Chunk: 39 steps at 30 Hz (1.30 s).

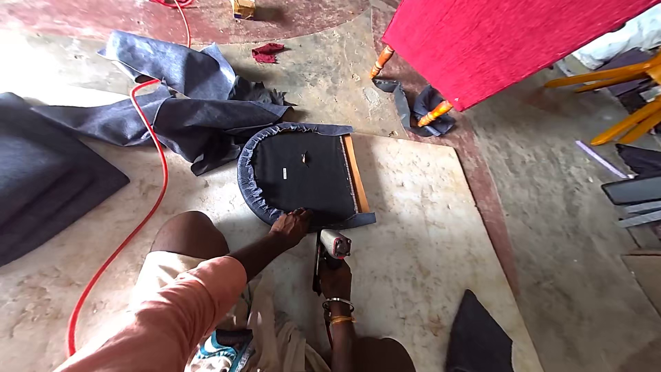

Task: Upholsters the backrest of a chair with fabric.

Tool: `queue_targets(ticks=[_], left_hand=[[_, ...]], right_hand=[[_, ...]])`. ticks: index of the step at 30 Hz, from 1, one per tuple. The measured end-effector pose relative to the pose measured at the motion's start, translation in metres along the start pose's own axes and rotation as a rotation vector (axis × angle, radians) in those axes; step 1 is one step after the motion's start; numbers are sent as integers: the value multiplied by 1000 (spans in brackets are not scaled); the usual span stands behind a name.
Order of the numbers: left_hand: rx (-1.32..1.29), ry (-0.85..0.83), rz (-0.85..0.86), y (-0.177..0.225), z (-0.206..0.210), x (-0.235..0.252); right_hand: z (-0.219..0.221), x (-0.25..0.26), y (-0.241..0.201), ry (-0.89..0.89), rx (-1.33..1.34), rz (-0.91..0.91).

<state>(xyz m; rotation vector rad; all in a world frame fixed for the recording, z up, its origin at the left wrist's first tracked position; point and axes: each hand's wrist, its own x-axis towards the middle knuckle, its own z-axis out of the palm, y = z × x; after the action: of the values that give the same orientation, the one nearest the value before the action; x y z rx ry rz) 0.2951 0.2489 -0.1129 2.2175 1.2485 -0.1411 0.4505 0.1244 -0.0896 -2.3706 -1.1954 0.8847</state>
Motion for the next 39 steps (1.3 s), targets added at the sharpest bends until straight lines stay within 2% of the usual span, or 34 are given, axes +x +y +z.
queue_targets(ticks=[7, 10, 14, 22, 29, 36, 39], left_hand=[[-88, 0, -78, -1, -4, 2], [-79, 44, -14, -7, -1, -3], [10, -13, 18, -20, -4, -16], [-20, 72, -34, -19, 5, -10], [8, -17, 121, -40, -13, -19], [-62, 39, 16, -35, -9, -15], [-35, 12, 70, -38, -13, -13]], right_hand=[[19, 0, -16, -68, -102, -8], [17, -1, -11, -41, -70, -11], [13, -9, -5, -28, 13, -6], [31, -10, -23, -73, -98, -33], [25, -23, -14, -43, 36, 2], [41, -20, -33, -96, -65, -9], [37, -21, -33, -86, -80, -6]])
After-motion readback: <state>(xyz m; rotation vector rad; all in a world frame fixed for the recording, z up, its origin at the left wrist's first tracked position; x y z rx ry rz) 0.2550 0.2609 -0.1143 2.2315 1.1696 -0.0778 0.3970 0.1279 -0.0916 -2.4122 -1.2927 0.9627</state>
